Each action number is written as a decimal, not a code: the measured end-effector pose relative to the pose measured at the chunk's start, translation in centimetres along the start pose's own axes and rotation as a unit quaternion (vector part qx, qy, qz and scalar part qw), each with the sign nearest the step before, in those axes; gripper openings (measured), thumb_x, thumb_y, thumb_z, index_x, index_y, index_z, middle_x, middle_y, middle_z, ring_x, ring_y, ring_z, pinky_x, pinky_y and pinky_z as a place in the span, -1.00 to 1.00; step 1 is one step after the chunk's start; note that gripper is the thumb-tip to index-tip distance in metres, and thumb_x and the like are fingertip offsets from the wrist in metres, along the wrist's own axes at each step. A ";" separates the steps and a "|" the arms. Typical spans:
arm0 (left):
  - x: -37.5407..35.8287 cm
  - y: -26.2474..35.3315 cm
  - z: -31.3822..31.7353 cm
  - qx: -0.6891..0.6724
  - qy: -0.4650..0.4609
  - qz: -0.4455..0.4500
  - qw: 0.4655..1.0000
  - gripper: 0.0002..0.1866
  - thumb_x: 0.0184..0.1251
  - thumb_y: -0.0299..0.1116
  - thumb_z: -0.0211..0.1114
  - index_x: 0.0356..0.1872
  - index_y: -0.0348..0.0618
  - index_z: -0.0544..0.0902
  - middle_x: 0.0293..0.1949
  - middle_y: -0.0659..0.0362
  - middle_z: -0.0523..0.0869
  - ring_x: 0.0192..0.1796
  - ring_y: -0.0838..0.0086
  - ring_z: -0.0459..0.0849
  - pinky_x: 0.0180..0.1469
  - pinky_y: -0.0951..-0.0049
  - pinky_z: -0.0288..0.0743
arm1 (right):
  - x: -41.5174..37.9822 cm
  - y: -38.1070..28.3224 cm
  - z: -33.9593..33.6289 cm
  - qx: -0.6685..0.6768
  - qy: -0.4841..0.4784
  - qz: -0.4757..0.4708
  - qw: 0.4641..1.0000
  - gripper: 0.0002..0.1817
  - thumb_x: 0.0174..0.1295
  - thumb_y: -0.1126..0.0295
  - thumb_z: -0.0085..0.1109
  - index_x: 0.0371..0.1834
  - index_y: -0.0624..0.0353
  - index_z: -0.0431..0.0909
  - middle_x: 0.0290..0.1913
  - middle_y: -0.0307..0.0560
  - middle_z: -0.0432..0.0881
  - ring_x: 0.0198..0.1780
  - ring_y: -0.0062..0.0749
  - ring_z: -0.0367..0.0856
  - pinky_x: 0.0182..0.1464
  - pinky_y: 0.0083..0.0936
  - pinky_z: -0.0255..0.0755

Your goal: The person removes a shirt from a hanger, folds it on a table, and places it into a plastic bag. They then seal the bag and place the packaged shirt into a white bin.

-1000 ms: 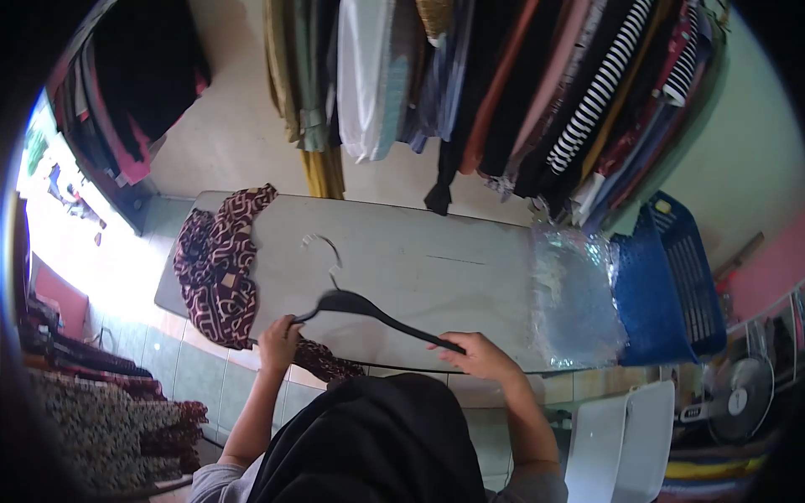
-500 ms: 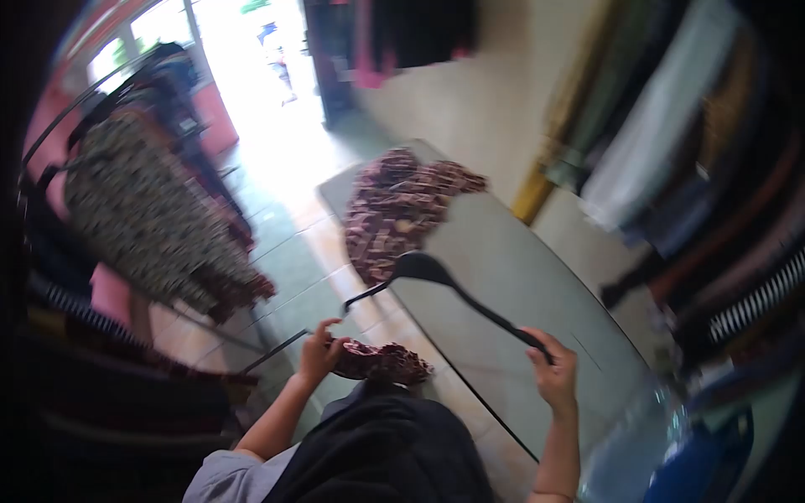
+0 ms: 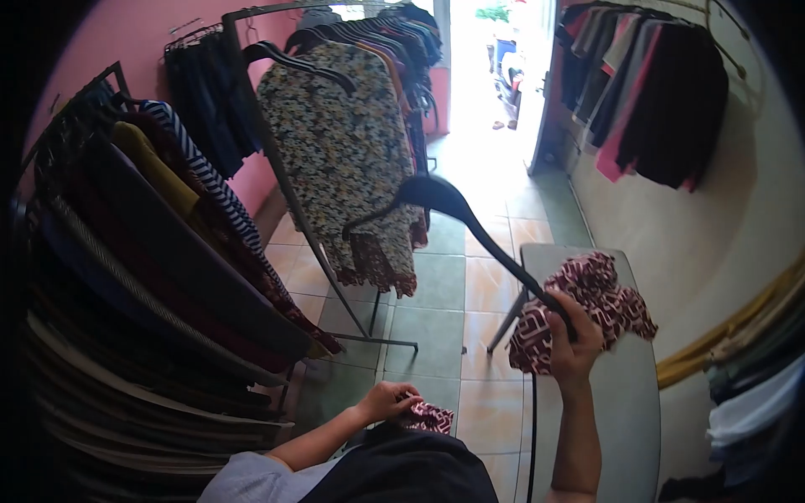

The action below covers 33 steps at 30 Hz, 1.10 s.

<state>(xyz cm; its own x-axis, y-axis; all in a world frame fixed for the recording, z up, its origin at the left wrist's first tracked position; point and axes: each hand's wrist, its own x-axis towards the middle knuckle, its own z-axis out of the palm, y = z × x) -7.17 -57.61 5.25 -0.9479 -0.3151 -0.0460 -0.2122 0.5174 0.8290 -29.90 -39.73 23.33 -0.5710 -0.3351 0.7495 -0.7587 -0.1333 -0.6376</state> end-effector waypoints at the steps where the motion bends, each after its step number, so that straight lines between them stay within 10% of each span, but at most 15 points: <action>1: 0.2 0.0 -0.9 0.020 -0.007 -0.016 1.000 -0.76 0.15 -0.17 0.28 -0.34 -0.12 0.63 -0.54 0.09 0.66 -0.50 0.44 0.66 -0.42 0.49 0.48 | 2.4 -0.2 1.4 -0.031 -0.014 -0.032 0.999 -0.76 0.16 0.49 0.11 -0.10 0.23 0.56 -0.47 -0.29 0.55 -0.54 -0.74 0.34 -0.50 -0.76 0.20; 8: 1.3 -3.7 -6.2 -0.001 0.072 -0.009 0.997 -0.78 0.15 -0.19 0.28 -0.35 -0.13 0.64 -0.49 0.11 0.68 -0.47 0.44 0.68 -0.41 0.51 0.51 | 18.4 -1.3 2.2 -0.127 0.013 -0.155 0.980 -0.78 0.20 0.52 0.07 -0.09 0.29 0.57 -0.36 -0.25 0.60 -0.43 -0.77 0.39 -0.39 -0.78 0.25; 15: 2.8 -6.9 -10.1 -0.035 0.076 -0.020 0.996 -0.73 0.19 -0.11 0.23 -0.33 -0.10 0.63 -0.58 0.18 0.67 -0.50 0.51 0.68 -0.42 0.55 0.48 | 29.9 4.0 12.7 0.140 0.055 -0.070 0.986 -0.78 0.22 0.46 0.10 -0.08 0.23 0.58 -0.56 -0.44 0.41 -0.64 -0.90 0.11 -0.65 -0.85 -0.12; 19: 3.5 -7.7 -12.3 -0.063 0.059 -0.006 0.996 -0.72 0.22 -0.12 0.21 -0.33 -0.14 0.62 -0.56 0.20 0.69 -0.49 0.58 0.67 -0.43 0.58 0.47 | 34.0 4.6 22.5 0.138 0.025 -0.116 0.983 -0.78 0.19 0.49 0.11 -0.10 0.22 0.59 -0.30 -0.23 0.62 -0.33 -0.72 0.48 -0.26 -0.76 0.35; 33: 5.6 -10.4 -15.1 -0.058 0.040 0.028 0.997 -0.77 0.21 -0.16 0.23 -0.33 -0.11 0.61 -0.52 0.20 0.68 -0.48 0.50 0.67 -0.41 0.53 0.47 | 35.4 4.0 38.3 0.179 -0.108 -0.111 0.972 -0.72 0.18 0.28 0.15 -0.12 0.20 0.60 -0.22 -0.12 0.66 -0.16 -0.52 0.56 -0.05 -0.59 0.36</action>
<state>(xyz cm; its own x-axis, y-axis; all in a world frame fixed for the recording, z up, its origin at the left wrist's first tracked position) -6.68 -76.72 4.81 -0.9346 -0.3532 0.0425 -0.1267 0.4421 0.8880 -41.14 -87.89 40.52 -0.2978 -0.4443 0.8449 -0.6761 -0.5267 -0.5152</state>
